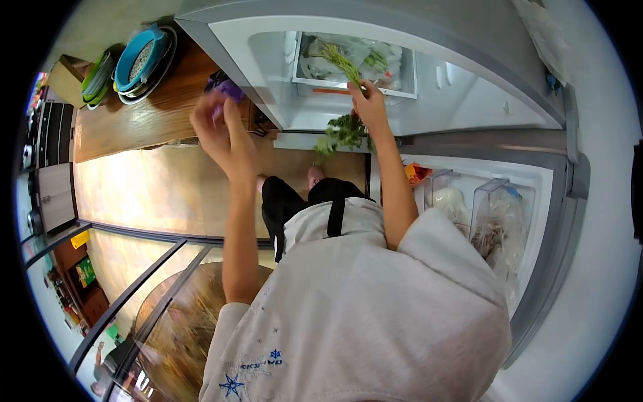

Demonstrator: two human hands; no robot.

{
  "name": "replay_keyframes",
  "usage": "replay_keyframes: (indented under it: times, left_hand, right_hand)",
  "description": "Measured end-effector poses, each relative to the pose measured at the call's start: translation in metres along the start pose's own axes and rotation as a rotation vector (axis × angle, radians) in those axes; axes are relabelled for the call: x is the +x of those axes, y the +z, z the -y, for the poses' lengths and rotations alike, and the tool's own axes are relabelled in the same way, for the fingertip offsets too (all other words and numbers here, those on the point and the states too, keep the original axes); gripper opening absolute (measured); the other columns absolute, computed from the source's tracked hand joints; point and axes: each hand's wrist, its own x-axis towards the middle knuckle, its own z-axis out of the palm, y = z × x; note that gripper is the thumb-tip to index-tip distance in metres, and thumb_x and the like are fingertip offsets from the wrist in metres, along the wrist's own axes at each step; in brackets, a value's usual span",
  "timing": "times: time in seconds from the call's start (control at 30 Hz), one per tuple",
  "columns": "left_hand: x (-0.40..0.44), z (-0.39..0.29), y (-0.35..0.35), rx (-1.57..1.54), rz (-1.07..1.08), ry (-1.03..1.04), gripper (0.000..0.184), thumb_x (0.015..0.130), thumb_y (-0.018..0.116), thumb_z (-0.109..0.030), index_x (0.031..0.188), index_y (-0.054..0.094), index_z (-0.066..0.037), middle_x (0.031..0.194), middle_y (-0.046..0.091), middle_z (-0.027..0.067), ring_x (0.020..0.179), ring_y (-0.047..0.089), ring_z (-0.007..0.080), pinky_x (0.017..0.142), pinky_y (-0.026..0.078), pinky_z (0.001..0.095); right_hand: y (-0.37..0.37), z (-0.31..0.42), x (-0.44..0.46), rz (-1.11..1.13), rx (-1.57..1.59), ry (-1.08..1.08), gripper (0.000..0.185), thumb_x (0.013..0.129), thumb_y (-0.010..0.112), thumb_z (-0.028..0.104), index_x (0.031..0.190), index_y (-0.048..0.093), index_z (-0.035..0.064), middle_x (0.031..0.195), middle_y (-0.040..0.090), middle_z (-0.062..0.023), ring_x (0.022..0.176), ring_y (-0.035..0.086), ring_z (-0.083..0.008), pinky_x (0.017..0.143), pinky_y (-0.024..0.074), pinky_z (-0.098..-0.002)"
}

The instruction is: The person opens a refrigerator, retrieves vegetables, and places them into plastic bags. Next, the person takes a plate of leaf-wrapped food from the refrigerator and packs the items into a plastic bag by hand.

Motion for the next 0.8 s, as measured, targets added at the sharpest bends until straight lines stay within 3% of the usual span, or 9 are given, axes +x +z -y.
replay_keyframes:
  times: [0.07, 0.23, 0.3, 0.4, 0.5, 0.6, 0.7, 0.73, 0.8]
  left_hand:
    - [-0.037, 0.027, -0.015, -0.049, -0.046, -0.046, 0.019, 0.098, 0.061, -0.006, 0.115, 0.054, 0.001, 0.109, 0.058, 0.0068, 0.097, 0.055, 0.0121, 0.085, 0.047, 0.0284]
    - [-0.096, 0.055, -0.007, 0.177, 0.413, -0.313, 0.028, 0.092, 0.061, -0.001, 0.119, 0.055, -0.001, 0.112, 0.06, 0.0097, 0.102, 0.058, 0.0171, 0.085, 0.049, 0.0313]
    - [-0.097, 0.051, 0.005, 0.248, 0.374, -0.162, 0.038, 0.088, 0.066, -0.002, 0.124, 0.055, -0.002, 0.121, 0.06, 0.0136, 0.109, 0.059, 0.0256, 0.094, 0.048, 0.0388]
    - [-0.075, 0.006, 0.028, 0.58, 0.355, 0.324, 0.047, 0.083, 0.069, -0.004, 0.128, 0.054, -0.003, 0.132, 0.056, 0.0174, 0.118, 0.056, 0.0344, 0.105, 0.042, 0.0455]
    - [-0.049, -0.02, 0.048, 0.656, 0.546, 0.536, 0.048, 0.08, 0.071, -0.005, 0.125, 0.057, -0.003, 0.129, 0.06, 0.0188, 0.12, 0.055, 0.0381, 0.115, 0.032, 0.0491]
    - [-0.021, 0.012, 0.059, 0.435, 0.933, 0.598, 0.037, 0.083, 0.066, -0.005, 0.119, 0.061, -0.002, 0.106, 0.069, 0.0151, 0.099, 0.066, 0.0288, 0.098, 0.048, 0.0441]
    - [-0.02, 0.011, 0.054, -0.059, 1.043, -0.344, 0.026, 0.087, 0.059, -0.003, 0.112, 0.064, 0.0, 0.076, 0.065, 0.0057, 0.066, 0.062, 0.0157, 0.065, 0.053, 0.0325]
    - [-0.024, 0.007, 0.052, -0.147, 0.981, -0.458, 0.022, 0.093, 0.055, -0.007, 0.112, 0.064, 0.001, 0.066, 0.054, -0.001, 0.052, 0.048, 0.0068, 0.046, 0.04, 0.0247]
    - [-0.033, 0.006, 0.046, -0.191, 0.897, -0.749, 0.023, 0.094, 0.05, -0.005, 0.112, 0.064, -0.001, 0.065, 0.053, -0.0018, 0.054, 0.046, 0.0062, 0.049, 0.037, 0.0218]
  right_hand:
    - [0.008, 0.001, -0.02, 0.05, 0.094, -0.042, 0.026, 0.102, 0.062, 0.028, 0.102, 0.063, 0.0016, 0.057, 0.045, 0.0035, 0.046, 0.042, -0.0059, 0.045, 0.0372, -0.0263]
    - [0.011, 0.01, -0.047, 0.137, 0.113, -0.119, 0.026, 0.105, 0.057, 0.024, 0.116, 0.064, 0.0018, 0.058, 0.042, 0.0057, 0.047, 0.038, -0.0034, 0.046, 0.0334, -0.0252]
    - [0.004, 0.032, -0.062, 0.127, 0.036, -0.178, 0.025, 0.102, 0.062, 0.023, 0.114, 0.067, 0.0011, 0.058, 0.044, 0.005, 0.049, 0.038, -0.0036, 0.047, 0.0325, -0.025]
    - [-0.01, 0.079, -0.089, 0.19, -0.247, -0.31, 0.025, 0.095, 0.07, 0.023, 0.104, 0.069, 0.0001, 0.065, 0.055, -0.0004, 0.054, 0.041, -0.0062, 0.051, 0.0343, -0.0258]
    - [-0.019, 0.116, -0.109, 0.289, -0.386, -0.357, 0.023, 0.087, 0.075, 0.019, 0.1, 0.07, 0.0007, 0.069, 0.061, -0.0062, 0.059, 0.047, -0.0089, 0.056, 0.0402, -0.0266]
    - [-0.024, 0.124, -0.12, 0.275, -0.378, -0.442, 0.025, 0.087, 0.073, 0.014, 0.108, 0.069, 0.0015, 0.075, 0.063, -0.0053, 0.062, 0.05, -0.0088, 0.059, 0.0431, -0.0262]
    - [-0.03, 0.123, -0.12, 0.239, -0.191, -0.364, 0.033, 0.088, 0.07, 0.008, 0.121, 0.065, 0.0023, 0.083, 0.066, -0.0036, 0.068, 0.055, -0.0091, 0.064, 0.0458, -0.0248]
    - [-0.033, 0.115, -0.117, 0.255, -0.082, -0.319, 0.037, 0.089, 0.069, 0.005, 0.125, 0.062, 0.0026, 0.086, 0.066, -0.0029, 0.07, 0.057, -0.0092, 0.066, 0.0463, -0.0242]
    - [-0.044, 0.1, -0.11, 0.354, -0.004, -0.237, 0.041, 0.093, 0.064, 0.003, 0.134, 0.056, 0.0035, 0.097, 0.064, -0.0063, 0.081, 0.063, -0.0124, 0.075, 0.0517, -0.0262]
